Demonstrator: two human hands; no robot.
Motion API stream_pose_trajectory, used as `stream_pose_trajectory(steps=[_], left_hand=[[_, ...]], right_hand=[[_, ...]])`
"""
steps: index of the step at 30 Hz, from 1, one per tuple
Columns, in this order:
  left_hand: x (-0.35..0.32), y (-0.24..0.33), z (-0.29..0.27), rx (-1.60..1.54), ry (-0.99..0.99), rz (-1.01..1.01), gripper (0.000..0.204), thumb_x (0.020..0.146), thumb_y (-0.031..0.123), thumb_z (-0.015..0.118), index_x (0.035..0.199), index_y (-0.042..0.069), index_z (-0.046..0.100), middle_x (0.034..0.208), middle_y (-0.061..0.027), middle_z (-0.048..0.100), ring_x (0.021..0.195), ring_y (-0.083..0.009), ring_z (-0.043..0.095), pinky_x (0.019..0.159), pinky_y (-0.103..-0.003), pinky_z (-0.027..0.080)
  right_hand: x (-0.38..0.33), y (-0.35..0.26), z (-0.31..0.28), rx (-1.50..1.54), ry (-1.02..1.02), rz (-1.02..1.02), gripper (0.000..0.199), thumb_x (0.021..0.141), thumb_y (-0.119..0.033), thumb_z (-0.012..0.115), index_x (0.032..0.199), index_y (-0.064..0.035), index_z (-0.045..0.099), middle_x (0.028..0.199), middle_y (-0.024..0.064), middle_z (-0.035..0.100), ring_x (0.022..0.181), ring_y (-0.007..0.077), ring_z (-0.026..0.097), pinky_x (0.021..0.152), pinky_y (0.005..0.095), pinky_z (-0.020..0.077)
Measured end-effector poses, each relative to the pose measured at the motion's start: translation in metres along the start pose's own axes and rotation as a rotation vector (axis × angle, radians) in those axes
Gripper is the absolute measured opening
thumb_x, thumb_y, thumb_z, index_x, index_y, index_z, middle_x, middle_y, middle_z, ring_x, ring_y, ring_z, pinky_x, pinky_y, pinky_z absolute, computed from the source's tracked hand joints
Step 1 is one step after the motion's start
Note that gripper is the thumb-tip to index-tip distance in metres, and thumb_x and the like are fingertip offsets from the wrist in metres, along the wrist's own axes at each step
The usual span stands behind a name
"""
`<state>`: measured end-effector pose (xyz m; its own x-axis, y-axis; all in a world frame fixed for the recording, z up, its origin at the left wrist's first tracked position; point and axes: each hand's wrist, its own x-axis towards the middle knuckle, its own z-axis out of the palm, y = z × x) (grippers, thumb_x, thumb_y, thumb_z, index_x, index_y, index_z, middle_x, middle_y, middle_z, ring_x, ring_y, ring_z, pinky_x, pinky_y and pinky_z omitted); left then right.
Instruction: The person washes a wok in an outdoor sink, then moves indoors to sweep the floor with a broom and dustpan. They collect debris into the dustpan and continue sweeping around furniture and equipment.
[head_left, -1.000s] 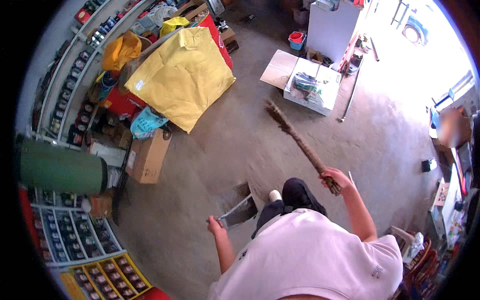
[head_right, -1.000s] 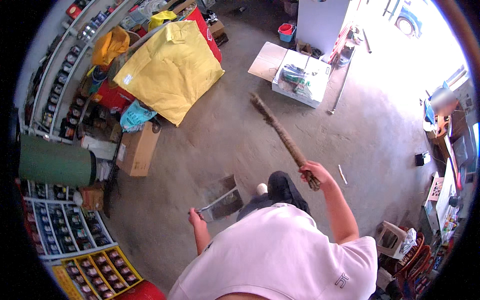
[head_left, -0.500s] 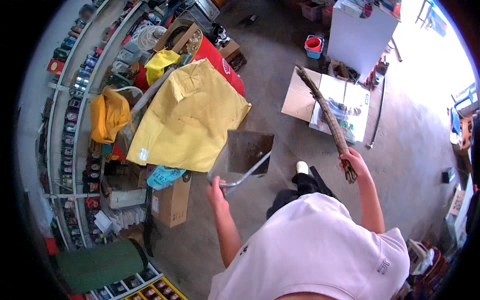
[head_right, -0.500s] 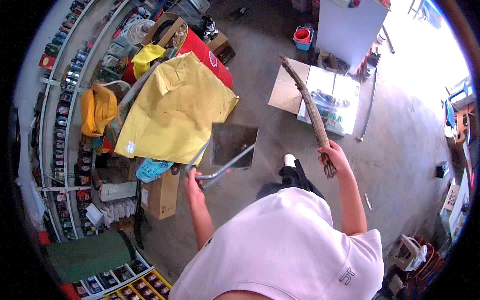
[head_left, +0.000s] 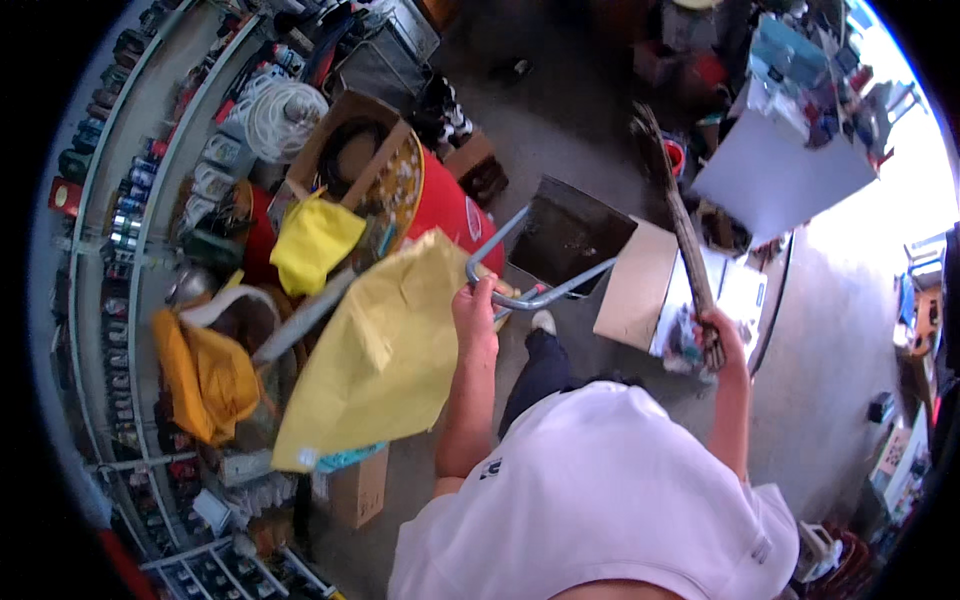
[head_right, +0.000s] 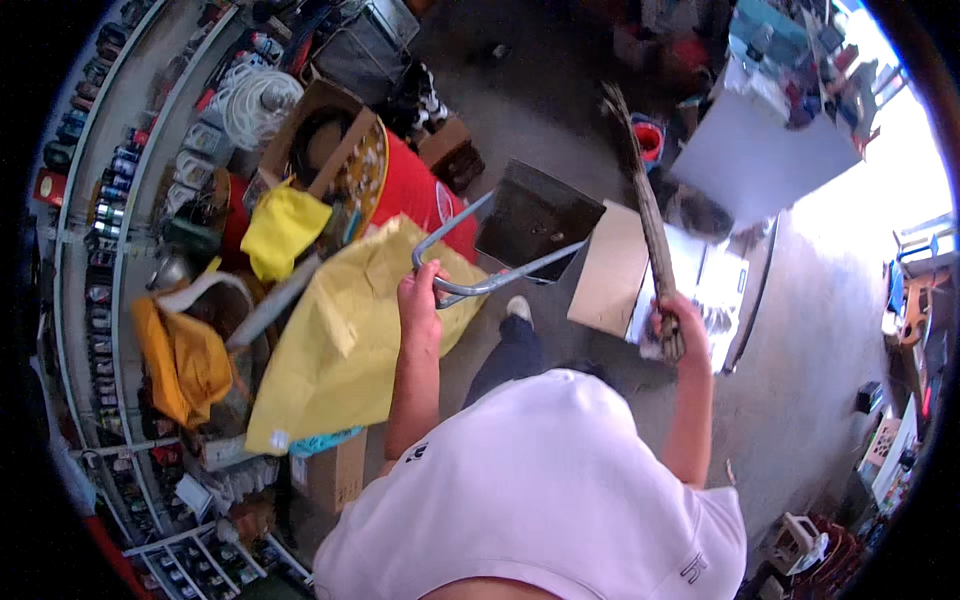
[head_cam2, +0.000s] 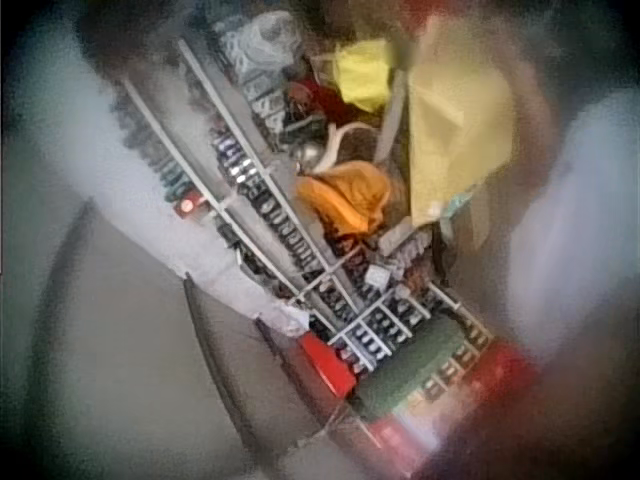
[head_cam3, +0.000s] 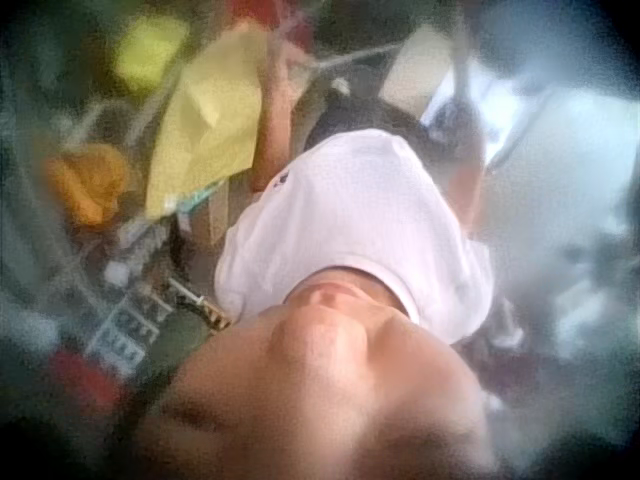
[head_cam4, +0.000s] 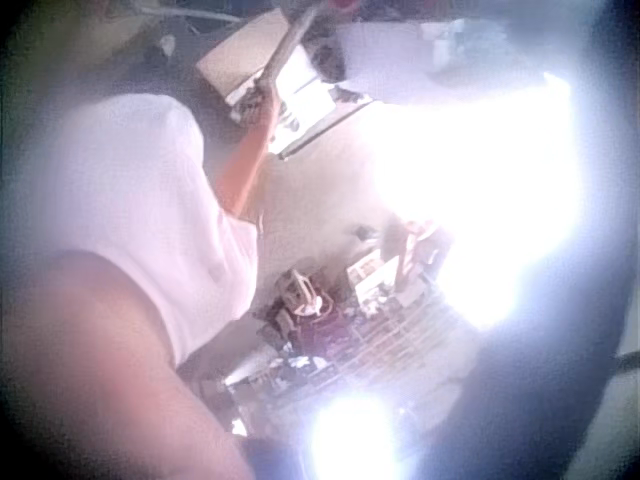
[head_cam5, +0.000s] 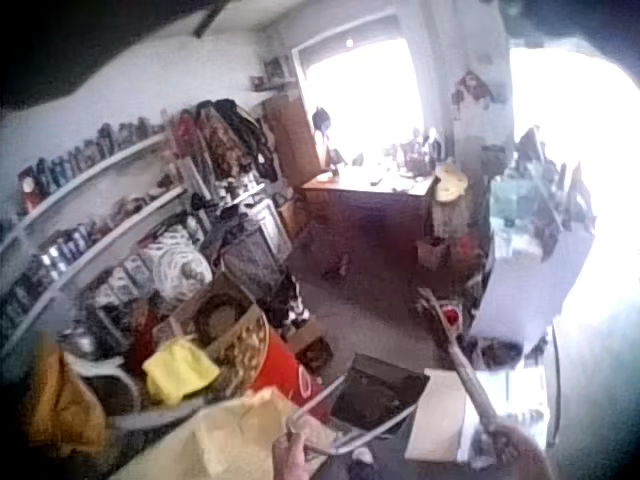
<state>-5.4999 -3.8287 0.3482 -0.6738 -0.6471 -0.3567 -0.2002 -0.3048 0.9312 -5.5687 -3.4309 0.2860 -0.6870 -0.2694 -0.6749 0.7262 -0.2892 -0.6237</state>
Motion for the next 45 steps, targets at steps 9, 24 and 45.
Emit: stream_pose_trajectory(steps=[9, 24, 45], left_hand=[[0.24, 0.105, 0.146, -0.067, -0.199, -0.067, 0.015, 0.082, 0.016, 0.061, 0.069, 0.008, 0.058, 0.059, 0.0023, 0.053, 0.047, -0.0033, 0.037, 0.045, -0.02, 0.028], [0.57, 0.198, 0.33, -0.095, 0.018, -0.05, 0.018, 0.081, 0.015, 0.059, 0.065, 0.007, 0.059, 0.058, 0.0018, 0.054, 0.047, -0.0041, 0.039, 0.046, -0.021, 0.028], [0.861, 0.167, 0.46, -0.126, 0.666, -0.314, 0.019, 0.075, 0.02, 0.06, 0.069, 0.002, 0.057, 0.064, -0.0043, 0.058, 0.054, -0.0131, 0.05, 0.051, -0.026, 0.039]], right_hand=[[0.119, -0.1, 0.1, 0.15, 0.229, -0.089, 0.021, 0.081, -0.01, 0.053, 0.1, -0.0019, 0.048, 0.086, 0.0098, 0.056, 0.058, 0.0126, 0.054, 0.044, 0.0211, 0.0473], [0.508, -0.403, 0.173, 0.027, 0.054, 0.107, 0.017, 0.083, -0.012, 0.053, 0.097, -0.0028, 0.048, 0.083, 0.0071, 0.056, 0.058, 0.0107, 0.052, 0.046, 0.021, 0.0466], [0.885, -0.743, 0.272, -0.328, 0.036, 0.352, 0.014, 0.08, -0.011, 0.054, 0.092, -0.0048, 0.05, 0.079, 0.0084, 0.058, 0.056, 0.0137, 0.053, 0.045, 0.0236, 0.0471]])
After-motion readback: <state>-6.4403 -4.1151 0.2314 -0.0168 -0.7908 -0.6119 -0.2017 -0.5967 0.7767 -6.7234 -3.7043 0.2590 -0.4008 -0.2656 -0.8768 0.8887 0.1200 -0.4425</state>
